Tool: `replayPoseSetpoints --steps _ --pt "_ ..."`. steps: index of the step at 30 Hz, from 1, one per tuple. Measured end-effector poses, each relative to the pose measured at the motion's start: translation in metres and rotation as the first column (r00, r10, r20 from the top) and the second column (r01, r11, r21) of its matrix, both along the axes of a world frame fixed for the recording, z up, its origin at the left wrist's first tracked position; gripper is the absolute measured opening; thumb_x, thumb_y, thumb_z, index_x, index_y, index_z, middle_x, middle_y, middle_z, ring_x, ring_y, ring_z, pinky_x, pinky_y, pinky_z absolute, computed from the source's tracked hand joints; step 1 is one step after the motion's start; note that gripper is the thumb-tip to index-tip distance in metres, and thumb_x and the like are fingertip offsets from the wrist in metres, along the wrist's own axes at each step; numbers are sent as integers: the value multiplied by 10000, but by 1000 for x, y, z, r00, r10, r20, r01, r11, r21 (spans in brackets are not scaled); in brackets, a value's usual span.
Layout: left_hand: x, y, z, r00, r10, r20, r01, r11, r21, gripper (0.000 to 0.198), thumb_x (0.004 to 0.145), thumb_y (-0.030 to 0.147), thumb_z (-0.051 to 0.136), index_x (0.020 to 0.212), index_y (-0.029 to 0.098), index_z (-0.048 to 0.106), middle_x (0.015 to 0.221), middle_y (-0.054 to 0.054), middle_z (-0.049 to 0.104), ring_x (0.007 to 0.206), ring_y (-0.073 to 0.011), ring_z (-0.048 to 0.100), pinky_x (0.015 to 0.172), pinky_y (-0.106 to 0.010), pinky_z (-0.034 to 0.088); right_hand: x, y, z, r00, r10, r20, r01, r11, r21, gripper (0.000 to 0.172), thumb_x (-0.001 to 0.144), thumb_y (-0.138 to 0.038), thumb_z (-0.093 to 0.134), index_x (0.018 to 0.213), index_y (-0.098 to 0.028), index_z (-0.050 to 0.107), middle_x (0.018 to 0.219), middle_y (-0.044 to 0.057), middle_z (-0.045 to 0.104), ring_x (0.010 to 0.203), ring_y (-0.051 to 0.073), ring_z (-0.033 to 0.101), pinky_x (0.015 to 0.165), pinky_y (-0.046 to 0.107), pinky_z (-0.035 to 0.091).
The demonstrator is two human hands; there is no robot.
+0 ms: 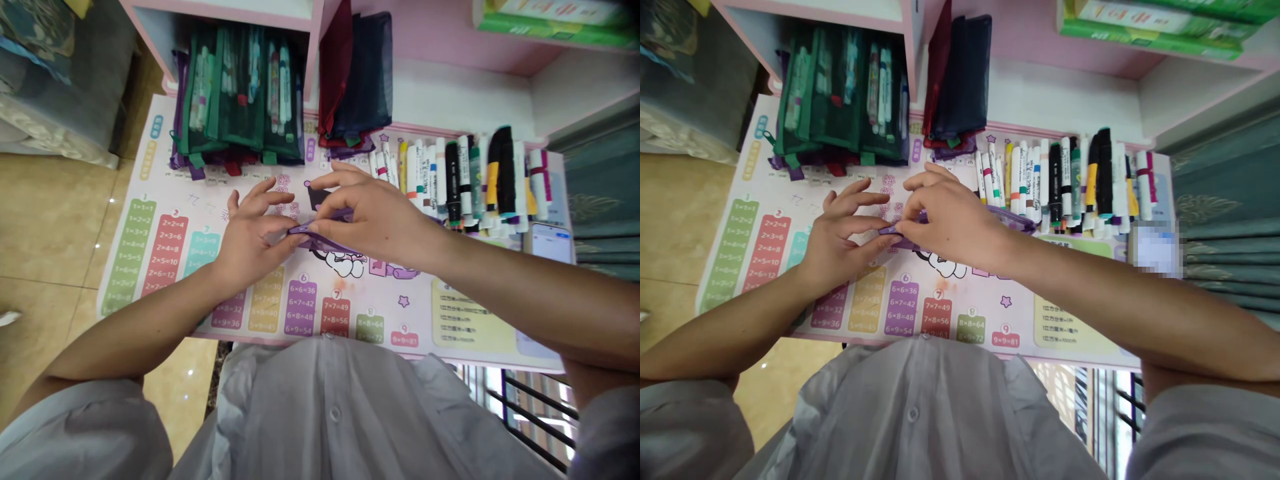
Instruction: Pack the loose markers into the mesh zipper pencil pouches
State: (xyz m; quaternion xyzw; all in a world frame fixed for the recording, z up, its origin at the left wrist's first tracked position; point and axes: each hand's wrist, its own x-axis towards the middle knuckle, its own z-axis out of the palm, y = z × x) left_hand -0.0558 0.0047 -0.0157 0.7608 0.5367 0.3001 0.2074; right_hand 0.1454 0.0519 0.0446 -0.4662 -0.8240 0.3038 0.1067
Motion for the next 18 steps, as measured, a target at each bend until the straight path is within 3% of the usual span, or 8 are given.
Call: replayPoseSetpoints --steps 18 --pt "-4 -1 3 1000 -25 -1 25 1000 10 201 845 504 680 823 316 745 1205 1 668 1404 -315 418 1194 -582 140 4 5 2 1000 -15 19 17 993 -113 133 784 -242 661 673 -249 735 1326 -12 623 1440 321 371 1170 541 340"
